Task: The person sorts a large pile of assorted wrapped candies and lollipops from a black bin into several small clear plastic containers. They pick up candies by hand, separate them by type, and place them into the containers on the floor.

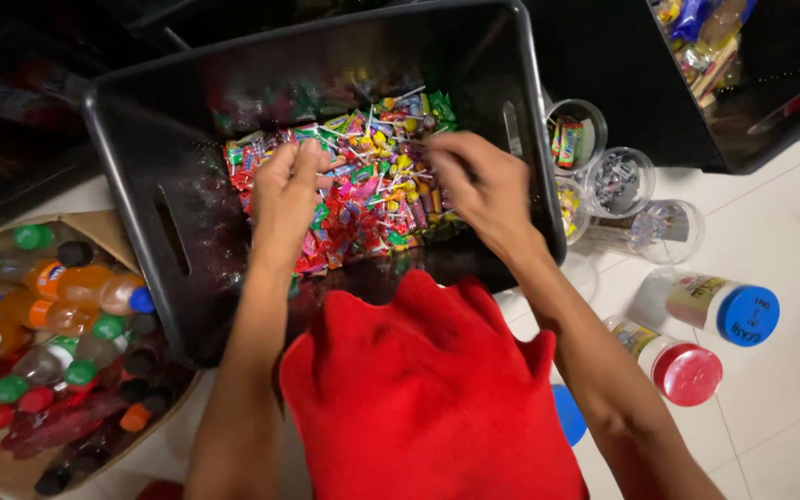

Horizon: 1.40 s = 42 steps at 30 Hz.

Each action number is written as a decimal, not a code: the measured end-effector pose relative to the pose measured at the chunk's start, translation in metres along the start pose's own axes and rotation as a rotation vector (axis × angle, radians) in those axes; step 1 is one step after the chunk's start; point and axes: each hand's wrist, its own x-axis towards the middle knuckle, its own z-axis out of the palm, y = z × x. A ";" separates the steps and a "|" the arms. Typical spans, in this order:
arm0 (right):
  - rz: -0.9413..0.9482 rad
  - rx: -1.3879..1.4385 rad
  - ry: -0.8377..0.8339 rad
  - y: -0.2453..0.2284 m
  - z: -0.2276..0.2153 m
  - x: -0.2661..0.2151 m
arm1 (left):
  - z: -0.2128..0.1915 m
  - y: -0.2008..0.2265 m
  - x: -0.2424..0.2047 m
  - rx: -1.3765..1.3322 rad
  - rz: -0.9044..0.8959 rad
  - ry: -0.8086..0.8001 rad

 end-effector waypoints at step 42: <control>0.440 0.593 -0.354 0.085 0.095 0.040 | 0.050 -0.067 0.018 0.357 -0.035 -0.034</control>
